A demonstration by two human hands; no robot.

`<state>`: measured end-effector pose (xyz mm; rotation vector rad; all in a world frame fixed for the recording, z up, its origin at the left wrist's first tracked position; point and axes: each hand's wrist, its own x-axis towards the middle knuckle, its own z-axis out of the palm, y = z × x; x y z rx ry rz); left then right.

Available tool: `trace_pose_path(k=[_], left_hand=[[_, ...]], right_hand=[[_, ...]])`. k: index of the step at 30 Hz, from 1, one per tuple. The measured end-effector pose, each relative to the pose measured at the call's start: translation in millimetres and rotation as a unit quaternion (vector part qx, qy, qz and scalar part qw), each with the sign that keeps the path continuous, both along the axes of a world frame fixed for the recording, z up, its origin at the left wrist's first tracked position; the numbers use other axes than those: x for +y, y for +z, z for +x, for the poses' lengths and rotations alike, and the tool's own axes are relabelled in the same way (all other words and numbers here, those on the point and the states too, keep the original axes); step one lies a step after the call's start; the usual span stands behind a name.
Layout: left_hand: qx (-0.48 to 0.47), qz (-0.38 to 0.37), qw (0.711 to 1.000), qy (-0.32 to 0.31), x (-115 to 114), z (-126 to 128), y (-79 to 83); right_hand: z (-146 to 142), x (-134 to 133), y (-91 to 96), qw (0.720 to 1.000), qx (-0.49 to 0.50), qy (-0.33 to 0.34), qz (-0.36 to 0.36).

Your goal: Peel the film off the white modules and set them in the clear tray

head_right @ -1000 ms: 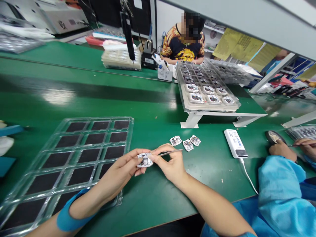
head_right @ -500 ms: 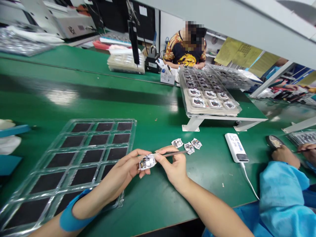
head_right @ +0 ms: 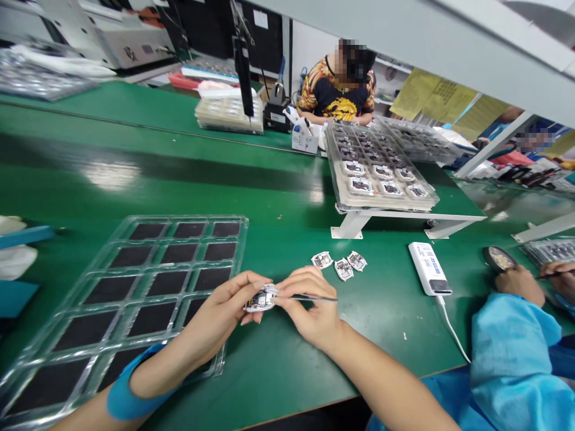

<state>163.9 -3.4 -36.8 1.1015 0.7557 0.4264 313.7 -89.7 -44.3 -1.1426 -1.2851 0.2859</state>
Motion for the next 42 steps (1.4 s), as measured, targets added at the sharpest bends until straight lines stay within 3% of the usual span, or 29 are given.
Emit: trace_pose_path(k=[4,8,13,20,31,42], left_hand=[[0.013,0.004,1.000,-0.004,1.9,0.1,-2.5],[0.029,0.006,0.999,-0.014,2.0,0.0,-3.0],[0.036,0.007,0.999,-0.018,1.1,0.7,-2.2],[0.039,0.029,0.998,-0.025,-0.5,0.9,-4.4],[0.053,0.007,0.998,-0.038,1.3,3.4,0.2],[0.062,-0.027,0.996,-0.050,1.8,1.7,1.6]], right_hand=[[3.8,-0.2,4.8,0.994,-0.099,0.013,0.055],[5.5,1.5,3.2,0.991,-0.119,0.022,0.061],[4.8,2.2,-2.2,0.997,-0.064,0.014,0.040],[2.4,-0.3,-3.4,0.998,0.044,0.011,-0.046],[1.6,-2.3,0.5,0.998,-0.023,0.033,-0.047],[0.1,-2.1,-1.0,0.993,0.071,0.039,-0.082]])
